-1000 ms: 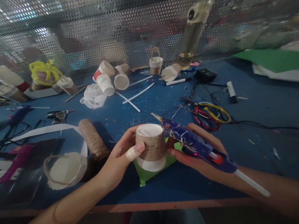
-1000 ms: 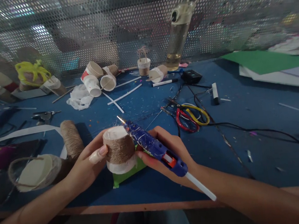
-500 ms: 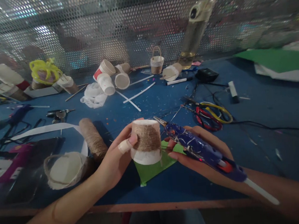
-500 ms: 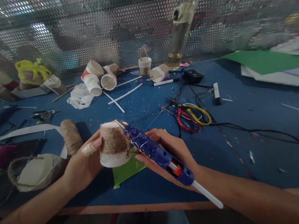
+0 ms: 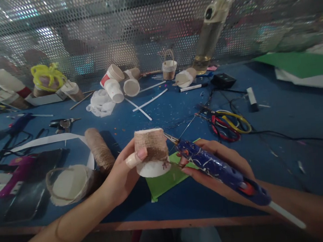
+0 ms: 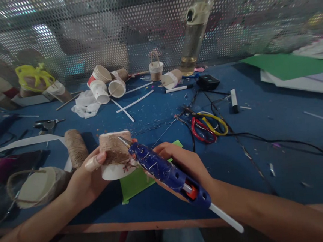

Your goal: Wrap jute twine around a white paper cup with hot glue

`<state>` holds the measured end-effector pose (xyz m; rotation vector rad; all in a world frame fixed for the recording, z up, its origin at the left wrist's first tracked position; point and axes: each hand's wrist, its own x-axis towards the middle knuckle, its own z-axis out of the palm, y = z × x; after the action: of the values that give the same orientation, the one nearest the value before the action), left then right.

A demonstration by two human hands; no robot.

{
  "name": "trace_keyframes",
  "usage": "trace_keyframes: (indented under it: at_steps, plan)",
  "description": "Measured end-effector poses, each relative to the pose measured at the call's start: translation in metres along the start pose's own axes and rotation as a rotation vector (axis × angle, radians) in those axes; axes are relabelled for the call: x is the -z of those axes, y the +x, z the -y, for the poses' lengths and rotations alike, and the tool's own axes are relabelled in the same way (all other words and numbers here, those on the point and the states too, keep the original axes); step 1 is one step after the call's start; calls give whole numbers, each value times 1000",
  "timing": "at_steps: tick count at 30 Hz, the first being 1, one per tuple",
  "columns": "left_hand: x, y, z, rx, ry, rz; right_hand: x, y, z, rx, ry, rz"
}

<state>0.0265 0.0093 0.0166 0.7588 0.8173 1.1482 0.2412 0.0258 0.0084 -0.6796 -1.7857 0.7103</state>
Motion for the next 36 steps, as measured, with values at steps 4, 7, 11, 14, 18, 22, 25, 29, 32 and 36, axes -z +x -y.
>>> trace_keyframes:
  at_steps: [4, 7, 11, 14, 18, 22, 25, 29, 32, 36]
  plan:
    - [1, 0, -3, -64, -8, -32, 4, -2, 1, -34, 6, 62]
    - [1, 0, -3, -79, 21, -38, 10, -1, -3, 14, 95, 127]
    - [1, -1, -4, -103, 35, -69, 19, 1, -9, 20, 97, 231]
    - [0, -2, -5, -111, 28, -102, 23, 0, -9, -25, 71, 279]
    - [0, -3, -5, -143, 48, -91, 26, -2, -9, -28, 16, 329]
    - [2, -4, -2, -195, 74, -73, 30, -2, -10, -21, -91, 385]
    - [4, -5, 0, -232, 91, -86, 31, -3, -12, -7, -144, 394]
    - [7, -5, 3, -283, 121, -103, 27, -8, -17, 19, -167, 325]
    - [7, -5, 4, -311, 161, -128, 25, -11, -22, 107, -182, 296]
    - [7, -5, 6, -335, 214, -144, 27, -9, -21, 175, -228, 358]
